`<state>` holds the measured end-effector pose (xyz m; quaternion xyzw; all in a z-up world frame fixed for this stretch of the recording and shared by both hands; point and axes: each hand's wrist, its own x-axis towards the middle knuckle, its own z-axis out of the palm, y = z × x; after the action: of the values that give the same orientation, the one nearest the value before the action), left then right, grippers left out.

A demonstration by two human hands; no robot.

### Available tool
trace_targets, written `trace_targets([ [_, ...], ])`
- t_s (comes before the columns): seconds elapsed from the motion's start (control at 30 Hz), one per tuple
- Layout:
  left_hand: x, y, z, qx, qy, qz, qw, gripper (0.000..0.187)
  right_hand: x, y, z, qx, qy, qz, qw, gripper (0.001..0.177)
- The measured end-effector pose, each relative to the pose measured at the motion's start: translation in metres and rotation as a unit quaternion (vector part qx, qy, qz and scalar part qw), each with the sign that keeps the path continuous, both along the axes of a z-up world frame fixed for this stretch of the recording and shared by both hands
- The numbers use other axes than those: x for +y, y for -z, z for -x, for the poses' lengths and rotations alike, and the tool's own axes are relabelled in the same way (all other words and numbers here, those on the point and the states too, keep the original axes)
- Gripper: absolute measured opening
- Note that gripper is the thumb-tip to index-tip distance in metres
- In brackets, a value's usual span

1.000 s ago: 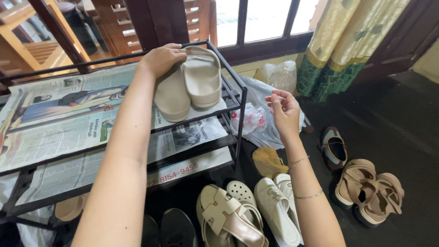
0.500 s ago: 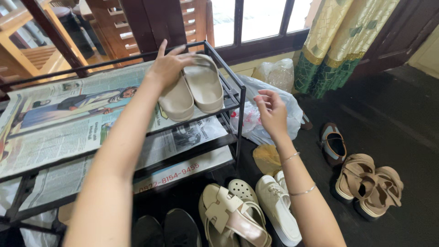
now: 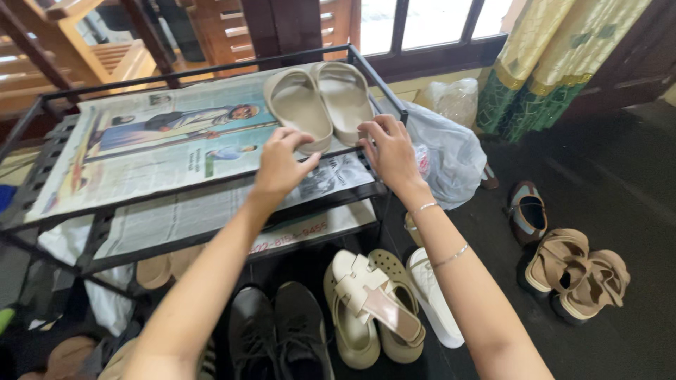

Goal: The person organizes various shoes on a metal shoe rack. They pick up pairs of sandals, slippers, and sneakers from the floor and place them on the rack shelves, which are lined with newspaper.

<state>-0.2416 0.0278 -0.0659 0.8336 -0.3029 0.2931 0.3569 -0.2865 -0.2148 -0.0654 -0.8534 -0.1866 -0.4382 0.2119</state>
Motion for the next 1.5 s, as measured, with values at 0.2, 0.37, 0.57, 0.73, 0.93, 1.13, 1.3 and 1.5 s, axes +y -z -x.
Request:
trace_targets([
  [0.2, -0.023, 0.023, -0.001, 0.006, -0.024, 0.069, 0.997, 0.033, 0.007, 0.013, -0.012, -0.001, 0.060, 0.002, 0.998, 0.015],
  [0.37, -0.029, 0.030, -0.004, 0.010, -0.042, 0.066, 0.997, 0.028, 0.012, 0.024, -0.014, -0.022, 0.104, 0.012, 0.994, 0.016],
  [0.57, -0.022, 0.033, -0.013, 0.018, -0.050, 0.062, 0.997, 0.030, 0.023, 0.038, -0.005, -0.054, 0.173, 0.061, 0.982, 0.034],
  [0.73, -0.021, 0.025, 0.002, -0.008, -0.046, 0.049, 0.998, 0.053, 0.026, 0.034, 0.009, -0.029, 0.141, 0.050, 0.988, 0.054],
  [0.93, -0.024, 0.071, 0.074, -0.085, -0.066, 0.050, 0.993, 0.086, -0.010, 0.062, 0.059, -0.041, 0.081, 0.045, 0.995, 0.068],
  [1.13, -0.047, 0.134, 0.121, 0.004, -0.080, 0.009, 0.997, 0.077, -0.094, 0.134, 0.103, 0.053, 0.174, 0.047, 0.982, 0.059],
  [1.3, -0.091, 0.154, 0.126, -0.004, -0.053, -0.003, 0.999, 0.080, -0.182, 0.188, 0.126, 0.203, 0.292, 0.047, 0.934, 0.063],
  [1.5, -0.176, 0.165, 0.113, -0.030, -0.007, -0.048, 0.998, 0.081, -0.268, 0.244, 0.132, 0.421, 0.364, -0.023, 0.831, 0.080],
])
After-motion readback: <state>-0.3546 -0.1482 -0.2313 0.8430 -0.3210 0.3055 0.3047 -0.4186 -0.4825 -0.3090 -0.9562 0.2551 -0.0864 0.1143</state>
